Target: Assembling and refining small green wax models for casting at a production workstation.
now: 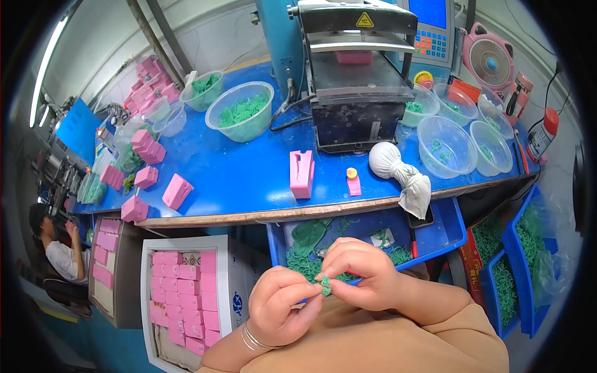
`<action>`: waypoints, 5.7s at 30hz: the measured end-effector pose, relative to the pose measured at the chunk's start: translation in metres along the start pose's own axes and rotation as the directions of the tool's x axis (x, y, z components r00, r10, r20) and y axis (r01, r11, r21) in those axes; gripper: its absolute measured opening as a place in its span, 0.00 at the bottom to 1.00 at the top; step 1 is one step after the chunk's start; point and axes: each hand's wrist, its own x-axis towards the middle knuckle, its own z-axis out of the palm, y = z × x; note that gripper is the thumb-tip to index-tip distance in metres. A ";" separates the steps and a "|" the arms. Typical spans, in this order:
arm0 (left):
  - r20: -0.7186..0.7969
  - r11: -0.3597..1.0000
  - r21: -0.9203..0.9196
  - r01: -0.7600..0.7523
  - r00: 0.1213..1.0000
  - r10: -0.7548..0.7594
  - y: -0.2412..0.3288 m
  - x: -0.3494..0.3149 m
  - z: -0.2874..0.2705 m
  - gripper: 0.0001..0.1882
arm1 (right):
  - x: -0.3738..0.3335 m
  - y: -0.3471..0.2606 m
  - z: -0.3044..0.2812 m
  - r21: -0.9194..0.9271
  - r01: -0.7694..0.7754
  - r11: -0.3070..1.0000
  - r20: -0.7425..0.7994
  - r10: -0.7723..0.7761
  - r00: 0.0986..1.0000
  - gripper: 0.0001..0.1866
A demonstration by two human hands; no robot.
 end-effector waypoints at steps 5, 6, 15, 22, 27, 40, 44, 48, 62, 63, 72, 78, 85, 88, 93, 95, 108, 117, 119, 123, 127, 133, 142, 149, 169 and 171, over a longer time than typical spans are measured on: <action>-0.082 0.930 -0.203 0.307 0.941 -0.329 0.000 0.000 0.007 0.18 | -0.003 -0.001 0.002 0.006 -0.041 0.999 -0.037 0.041 0.998 0.05; -0.033 0.901 -0.253 0.353 0.927 -0.373 -0.001 -0.002 0.006 0.14 | -0.002 -0.001 0.006 0.004 -0.065 0.998 -0.071 0.065 0.995 0.05; 0.033 0.462 -0.726 0.510 0.696 -0.717 -0.009 -0.008 0.009 0.04 | 0.003 0.001 -0.047 -0.892 -0.234 0.388 -0.327 -0.196 0.924 0.10; 0.131 0.392 -0.722 0.570 0.669 -0.731 -0.006 -0.007 0.017 0.04 | -0.008 0.032 -0.072 -0.891 -0.401 0.212 -0.410 0.001 0.912 0.21; 0.145 0.417 -0.671 0.614 0.659 -0.738 -0.004 -0.005 0.019 0.06 | -0.001 0.042 -0.061 -0.763 -0.309 0.568 -0.385 -0.015 0.923 0.17; 0.132 0.515 -0.614 0.599 0.720 -0.681 -0.003 -0.009 0.011 0.06 | -0.023 0.021 -0.078 -0.624 -0.344 0.701 -0.560 -0.095 0.823 0.04; 0.056 0.577 -0.592 0.563 0.743 -0.667 -0.004 -0.009 0.007 0.05 | -0.038 0.015 -0.071 -0.607 -0.059 0.793 -0.129 -0.025 0.991 0.15; -0.083 0.668 -0.544 0.509 0.759 -0.646 -0.002 -0.005 0.008 0.03 | -0.046 0.035 -0.052 -0.772 -0.238 0.590 0.044 0.423 0.905 0.15; -0.062 0.683 -0.530 0.503 0.780 -0.623 -0.004 -0.011 0.006 0.03 | -0.055 0.042 -0.036 -0.547 -0.206 0.811 -0.089 0.188 0.978 0.16; -0.057 0.670 -0.533 0.517 0.768 -0.638 -0.004 -0.013 0.005 0.04 | -0.051 0.036 -0.042 -0.577 -0.121 0.808 -0.201 0.003 0.980 0.16; -0.045 0.710 -0.454 0.538 0.782 -0.622 0.005 -0.007 0.020 0.02 | -0.004 0.047 -0.050 -0.801 -0.318 0.508 -0.319 0.087 0.944 0.30; 0.002 0.687 -0.443 0.575 0.768 -0.641 0.006 -0.001 0.023 0.02 | 0.004 0.069 -0.080 -0.740 -0.245 0.627 -0.401 -0.118 0.908 0.17; 0.113 0.747 -0.406 0.527 0.840 -0.532 0.009 0.007 0.023 0.03 | 0.022 0.077 -0.105 -0.949 -0.186 0.256 -0.186 0.023 0.982 0.13; 0.116 0.750 -0.400 0.526 0.841 -0.528 0.006 0.004 0.021 0.03 | 0.028 0.079 -0.100 -0.963 -0.178 0.202 -0.174 0.040 0.984 0.12; 0.117 0.735 -0.423 0.530 0.836 -0.535 0.004 -0.001 0.018 0.03 | 0.031 0.077 -0.099 -0.982 -0.151 0.111 -0.142 0.084 0.986 0.11; 0.164 0.683 -0.468 0.561 0.815 -0.556 0.004 -0.003 0.015 0.07 | 0.028 0.075 -0.099 -0.986 -0.135 0.100 -0.126 0.093 0.988 0.11; 0.175 0.762 -0.394 0.514 0.856 -0.486 -0.006 -0.010 0.010 0.06 | -0.009 0.011 -0.088 -0.974 -0.128 0.185 -0.101 0.146 0.984 0.30; 0.178 0.810 -0.349 0.470 0.883 -0.435 -0.003 -0.008 0.007 0.09 | -0.017 0.021 -0.104 -0.864 0.130 0.486 0.040 -0.192 0.981 0.12; 0.186 0.872 -0.288 0.396 0.916 -0.355 -0.004 -0.009 0.006 0.09 | -0.019 0.005 -0.101 -0.800 0.024 0.600 -0.216 -0.325 0.921 0.07; 0.195 0.890 -0.282 0.358 0.930 -0.312 -0.001 -0.004 0.005 0.11 | -0.016 -0.007 -0.101 -0.782 -0.171 0.599 -0.410 -0.289 0.865 0.03; 0.204 0.912 -0.243 0.330 0.937 -0.285 0.002 0.000 0.003 0.12 | -0.020 0.011 -0.108 -0.682 -0.489 0.544 -0.432 0.241 0.869 0.07; 0.204 0.944 -0.134 0.302 0.940 -0.272 0.004 -0.004 -0.002 0.11 | -0.010 -0.039 -0.061 -0.189 -0.328 0.926 -0.368 0.243 0.897 0.07; 0.169 0.978 -0.091 0.189 0.971 -0.171 0.003 -0.003 0.002 0.11 | -0.016 -0.044 -0.018 -0.098 0.038 0.994 -0.036 -0.042 0.998 0.10; 0.188 0.977 -0.067 0.203 0.964 -0.187 0.004 -0.003 -0.001 0.12 | -0.011 -0.042 -0.016 -0.093 0.073 0.993 0.005 -0.073 0.997 0.13; 0.147 0.997 0.043 0.060 0.987 -0.065 0.007 0.000 0.002 0.12 | -0.013 -0.035 -0.006 -0.120 0.108 0.987 -0.063 -0.116 0.991 0.10; 0.149 0.997 0.042 0.064 0.986 -0.070 0.007 0.000 0.002 0.12 | -0.013 -0.035 -0.005 -0.106 0.087 0.991 -0.068 -0.095 0.993 0.10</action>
